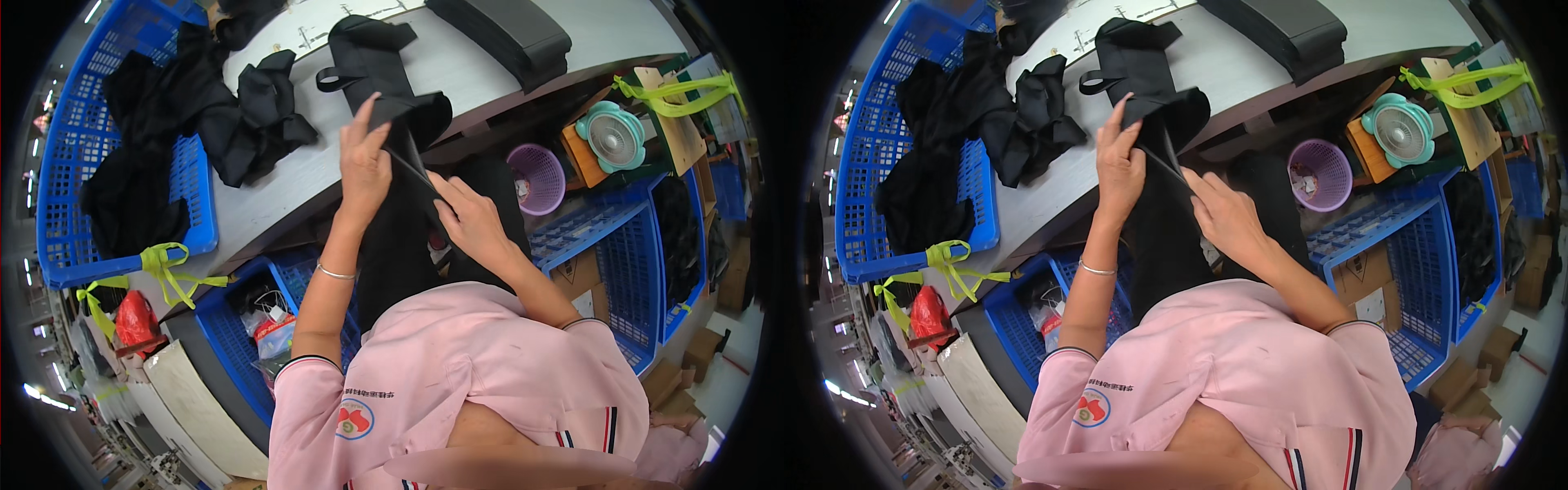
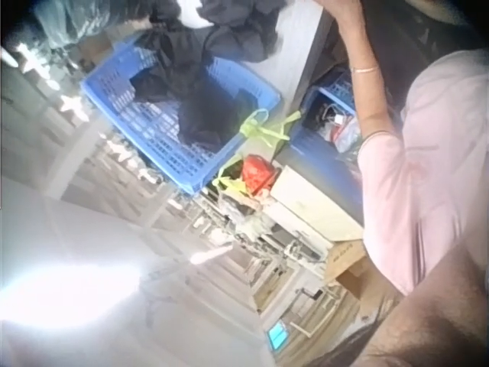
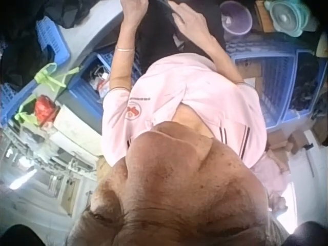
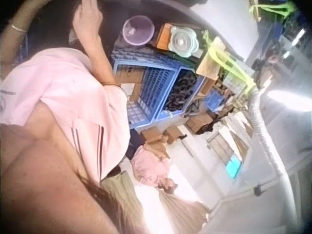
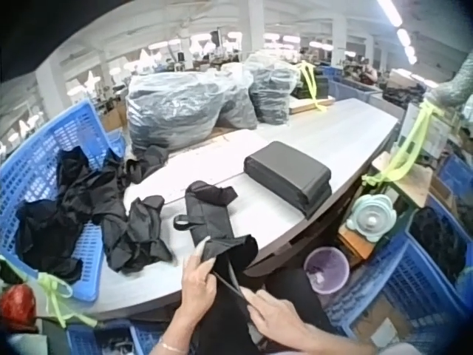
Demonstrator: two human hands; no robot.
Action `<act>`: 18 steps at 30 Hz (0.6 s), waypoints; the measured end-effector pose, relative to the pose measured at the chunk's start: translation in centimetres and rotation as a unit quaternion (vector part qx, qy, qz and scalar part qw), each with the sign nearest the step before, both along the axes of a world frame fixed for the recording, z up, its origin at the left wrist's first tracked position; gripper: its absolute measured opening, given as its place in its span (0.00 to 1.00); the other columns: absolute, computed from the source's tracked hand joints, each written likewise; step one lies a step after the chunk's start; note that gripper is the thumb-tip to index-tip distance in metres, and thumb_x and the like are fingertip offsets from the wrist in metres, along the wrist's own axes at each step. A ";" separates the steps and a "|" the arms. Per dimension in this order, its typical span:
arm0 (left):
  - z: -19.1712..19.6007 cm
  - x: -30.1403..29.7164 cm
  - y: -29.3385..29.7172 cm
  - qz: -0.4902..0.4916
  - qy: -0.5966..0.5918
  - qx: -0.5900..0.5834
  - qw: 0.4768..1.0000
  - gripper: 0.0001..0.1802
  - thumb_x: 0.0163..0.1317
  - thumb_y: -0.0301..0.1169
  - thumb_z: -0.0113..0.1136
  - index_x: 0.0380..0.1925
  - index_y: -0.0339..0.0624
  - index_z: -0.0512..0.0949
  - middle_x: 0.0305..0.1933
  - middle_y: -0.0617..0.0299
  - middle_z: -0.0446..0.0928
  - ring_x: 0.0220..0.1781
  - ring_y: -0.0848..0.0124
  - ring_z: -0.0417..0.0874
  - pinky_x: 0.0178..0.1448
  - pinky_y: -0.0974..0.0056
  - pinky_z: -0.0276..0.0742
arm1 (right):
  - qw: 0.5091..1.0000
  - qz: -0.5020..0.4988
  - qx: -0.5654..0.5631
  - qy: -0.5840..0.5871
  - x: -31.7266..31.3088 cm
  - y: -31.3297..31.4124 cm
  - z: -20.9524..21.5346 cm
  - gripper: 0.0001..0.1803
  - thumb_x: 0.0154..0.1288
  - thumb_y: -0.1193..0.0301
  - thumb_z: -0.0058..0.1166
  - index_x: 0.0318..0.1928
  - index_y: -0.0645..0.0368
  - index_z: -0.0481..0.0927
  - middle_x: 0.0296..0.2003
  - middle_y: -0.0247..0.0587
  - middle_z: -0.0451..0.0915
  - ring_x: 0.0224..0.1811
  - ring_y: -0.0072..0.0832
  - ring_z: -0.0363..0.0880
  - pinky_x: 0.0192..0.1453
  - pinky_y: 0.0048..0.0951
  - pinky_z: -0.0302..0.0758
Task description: The recorder is inspecting and turning out black fabric components, likely for clothing or bags, at a factory workstation.
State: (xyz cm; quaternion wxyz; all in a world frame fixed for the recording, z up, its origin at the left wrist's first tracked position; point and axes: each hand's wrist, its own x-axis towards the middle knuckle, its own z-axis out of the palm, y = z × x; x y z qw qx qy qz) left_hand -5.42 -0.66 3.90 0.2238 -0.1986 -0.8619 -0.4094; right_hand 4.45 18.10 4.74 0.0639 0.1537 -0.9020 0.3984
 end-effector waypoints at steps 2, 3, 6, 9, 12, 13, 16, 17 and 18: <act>1.5 1.1 1.7 -0.062 0.008 0.003 0.998 0.19 0.48 0.12 0.53 0.41 0.29 0.85 0.68 0.51 0.75 0.52 0.51 0.77 0.61 0.56 0.74 | 0.998 -0.030 0.052 0.029 -1.4 -0.3 -0.4 0.23 0.64 0.77 0.57 0.60 0.62 0.75 0.39 0.49 0.79 0.33 0.48 0.82 0.34 0.44 0.78; 2.1 2.0 2.4 -0.126 0.010 -0.003 0.992 0.19 0.48 0.12 0.55 0.40 0.31 0.85 0.67 0.52 0.76 0.51 0.52 0.77 0.60 0.56 0.74 | 0.995 -0.031 0.067 0.070 -2.3 -0.2 -0.7 0.23 0.63 0.76 0.58 0.59 0.62 0.76 0.39 0.49 0.79 0.33 0.48 0.82 0.34 0.45 0.78; 3.0 5.0 4.1 -0.226 -0.004 0.017 0.974 0.23 0.42 0.11 0.59 0.41 0.36 0.87 0.64 0.54 0.78 0.48 0.57 0.78 0.56 0.62 0.75 | 0.988 0.008 -0.020 0.153 -4.6 0.2 -2.1 0.22 0.61 0.76 0.59 0.56 0.64 0.76 0.41 0.51 0.79 0.32 0.50 0.82 0.34 0.48 0.77; 3.1 6.3 3.5 -0.147 0.015 0.019 0.989 0.25 0.47 0.12 0.62 0.48 0.39 0.86 0.63 0.54 0.78 0.49 0.60 0.78 0.55 0.61 0.76 | 0.988 -0.041 -0.148 -0.027 -4.9 0.6 -2.9 0.18 0.65 0.78 0.56 0.56 0.65 0.76 0.50 0.55 0.81 0.50 0.43 0.84 0.53 0.40 0.78; 2.6 8.7 2.6 -0.040 0.059 0.062 0.995 0.39 0.51 0.25 0.72 0.67 0.36 0.73 0.70 0.47 0.69 0.62 0.52 0.74 0.64 0.55 0.72 | 0.916 -0.091 -0.350 -0.173 -4.1 0.8 -2.4 0.23 0.71 0.77 0.54 0.64 0.65 0.71 0.60 0.48 0.77 0.62 0.36 0.77 0.67 0.33 0.71; 2.4 9.5 2.4 -0.037 0.053 0.075 0.995 0.43 0.50 0.29 0.74 0.69 0.35 0.69 0.71 0.45 0.67 0.66 0.50 0.71 0.68 0.53 0.68 | 0.880 -0.133 -0.415 -0.190 -3.8 0.7 -2.1 0.24 0.72 0.76 0.54 0.66 0.65 0.70 0.61 0.47 0.76 0.62 0.35 0.77 0.67 0.33 0.71; 1.8 11.0 2.5 -0.025 0.030 0.089 0.995 0.52 0.46 0.32 0.73 0.73 0.35 0.61 0.75 0.40 0.60 0.74 0.45 0.63 0.75 0.47 0.59 | 0.775 -0.158 -0.565 -0.236 -3.3 0.6 -0.8 0.25 0.74 0.70 0.57 0.67 0.63 0.68 0.62 0.44 0.74 0.61 0.35 0.77 0.65 0.37 0.75; 1.6 11.3 2.9 -0.011 0.030 0.084 0.996 0.52 0.45 0.30 0.71 0.73 0.35 0.60 0.76 0.40 0.59 0.74 0.45 0.62 0.75 0.47 0.58 | 0.749 -0.154 -0.598 -0.238 -3.1 0.5 -0.4 0.25 0.74 0.69 0.58 0.66 0.63 0.69 0.61 0.44 0.74 0.60 0.34 0.77 0.64 0.38 0.76; 1.5 11.4 3.4 -0.002 0.037 0.074 0.997 0.52 0.44 0.27 0.69 0.73 0.36 0.60 0.76 0.40 0.58 0.75 0.45 0.61 0.76 0.47 0.57 | 0.720 -0.153 -0.633 -0.240 -3.0 0.4 0.0 0.26 0.73 0.68 0.59 0.66 0.63 0.69 0.60 0.44 0.75 0.59 0.33 0.78 0.63 0.38 0.78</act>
